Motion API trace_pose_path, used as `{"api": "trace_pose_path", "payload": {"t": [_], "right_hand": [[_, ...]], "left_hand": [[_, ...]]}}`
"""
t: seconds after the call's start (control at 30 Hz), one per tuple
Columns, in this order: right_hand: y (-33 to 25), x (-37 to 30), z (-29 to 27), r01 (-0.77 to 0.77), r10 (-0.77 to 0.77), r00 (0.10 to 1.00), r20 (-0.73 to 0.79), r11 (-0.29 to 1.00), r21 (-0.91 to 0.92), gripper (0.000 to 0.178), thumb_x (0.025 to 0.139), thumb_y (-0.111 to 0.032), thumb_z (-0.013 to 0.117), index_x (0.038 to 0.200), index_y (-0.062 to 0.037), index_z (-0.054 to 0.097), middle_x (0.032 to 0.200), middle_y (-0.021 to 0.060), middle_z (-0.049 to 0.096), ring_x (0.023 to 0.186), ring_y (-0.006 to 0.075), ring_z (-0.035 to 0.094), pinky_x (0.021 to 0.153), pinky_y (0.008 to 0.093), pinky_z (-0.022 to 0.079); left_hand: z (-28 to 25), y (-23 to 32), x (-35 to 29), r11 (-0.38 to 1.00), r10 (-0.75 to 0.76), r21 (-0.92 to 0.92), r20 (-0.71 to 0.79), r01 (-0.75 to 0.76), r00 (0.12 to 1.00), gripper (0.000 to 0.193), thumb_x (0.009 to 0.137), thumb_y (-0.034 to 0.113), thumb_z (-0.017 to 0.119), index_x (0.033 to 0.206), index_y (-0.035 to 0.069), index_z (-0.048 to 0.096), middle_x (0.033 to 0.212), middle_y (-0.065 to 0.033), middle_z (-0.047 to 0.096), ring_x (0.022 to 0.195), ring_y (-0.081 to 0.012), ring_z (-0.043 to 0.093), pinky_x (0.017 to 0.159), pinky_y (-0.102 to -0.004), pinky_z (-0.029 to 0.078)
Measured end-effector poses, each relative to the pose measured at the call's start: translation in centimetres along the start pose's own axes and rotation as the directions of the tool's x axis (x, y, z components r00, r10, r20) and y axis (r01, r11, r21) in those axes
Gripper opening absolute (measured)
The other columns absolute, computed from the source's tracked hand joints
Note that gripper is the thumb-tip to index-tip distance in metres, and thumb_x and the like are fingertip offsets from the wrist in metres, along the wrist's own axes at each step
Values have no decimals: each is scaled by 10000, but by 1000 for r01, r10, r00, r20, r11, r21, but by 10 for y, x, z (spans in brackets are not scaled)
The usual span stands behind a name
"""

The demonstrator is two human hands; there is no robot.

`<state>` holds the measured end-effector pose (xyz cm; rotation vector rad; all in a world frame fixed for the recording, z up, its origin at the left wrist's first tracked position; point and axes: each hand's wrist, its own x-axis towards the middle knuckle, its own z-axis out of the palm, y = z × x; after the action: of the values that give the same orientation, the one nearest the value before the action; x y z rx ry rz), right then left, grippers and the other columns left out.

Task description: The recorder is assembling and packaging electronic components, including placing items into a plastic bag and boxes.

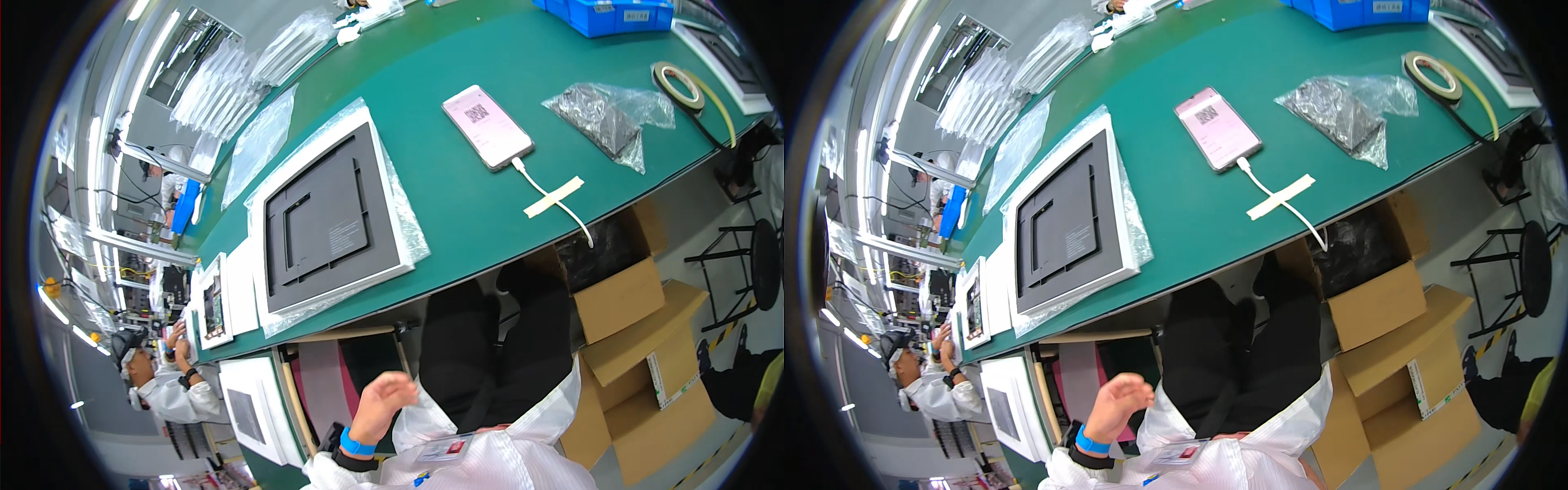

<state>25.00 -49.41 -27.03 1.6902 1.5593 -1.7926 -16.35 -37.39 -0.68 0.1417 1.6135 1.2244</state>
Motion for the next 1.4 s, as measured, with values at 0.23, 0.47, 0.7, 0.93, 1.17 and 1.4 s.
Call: {"api": "trace_pose_path", "payload": {"t": [0.23,0.47,0.7,0.93,1.17,1.4], "right_hand": [[-8,0,-2,-138,143,988,67,988,-62,372,719,-17,481,1079,-31,573,838,73,619,757,199,602,580,320,492],[-36,-25,-15,-3,-4,988,156,999,43,437,696,-18,482,1126,-42,559,872,71,620,790,204,601,597,329,499],[-44,-30,-36,201,-223,966,127,966,165,504,673,-19,484,1172,-53,546,906,69,622,823,208,600,614,338,507],[-117,-28,-94,-56,1,947,321,985,163,589,648,-69,540,1235,-115,515,959,58,610,839,195,586,627,372,517],[-119,-23,-64,146,-186,920,346,980,138,394,679,-86,676,1057,-3,603,895,60,649,805,165,611,649,318,513],[-163,-10,-52,213,-90,834,544,963,-167,354,676,-97,669,1018,-14,624,862,73,658,774,191,625,635,340,520]], "left_hand": [[-133,-155,29,610,-189,766,-109,203,976,140,739,-33,514,789,20,633,757,-69,632,677,-142,580,607,-271,470],[-123,-99,101,841,-83,539,41,48,996,138,745,-37,519,832,14,613,794,-86,623,710,-159,577,633,-285,476],[-92,-48,122,973,1,222,250,-59,968,151,750,-42,523,875,7,593,831,-103,613,742,-176,574,659,-300,483],[-66,-41,116,997,29,56,400,-55,916,174,756,-46,528,918,0,572,868,-121,604,775,-192,572,685,-314,489],[-34,-46,108,1000,27,-1,490,-31,871,205,761,-50,532,961,-6,552,904,-138,594,807,-209,569,711,-328,495],[-31,-49,100,998,26,-59,410,-1,912,241,766,-54,537,1003,-13,532,941,-155,585,839,-226,566,737,-343,502]]}}
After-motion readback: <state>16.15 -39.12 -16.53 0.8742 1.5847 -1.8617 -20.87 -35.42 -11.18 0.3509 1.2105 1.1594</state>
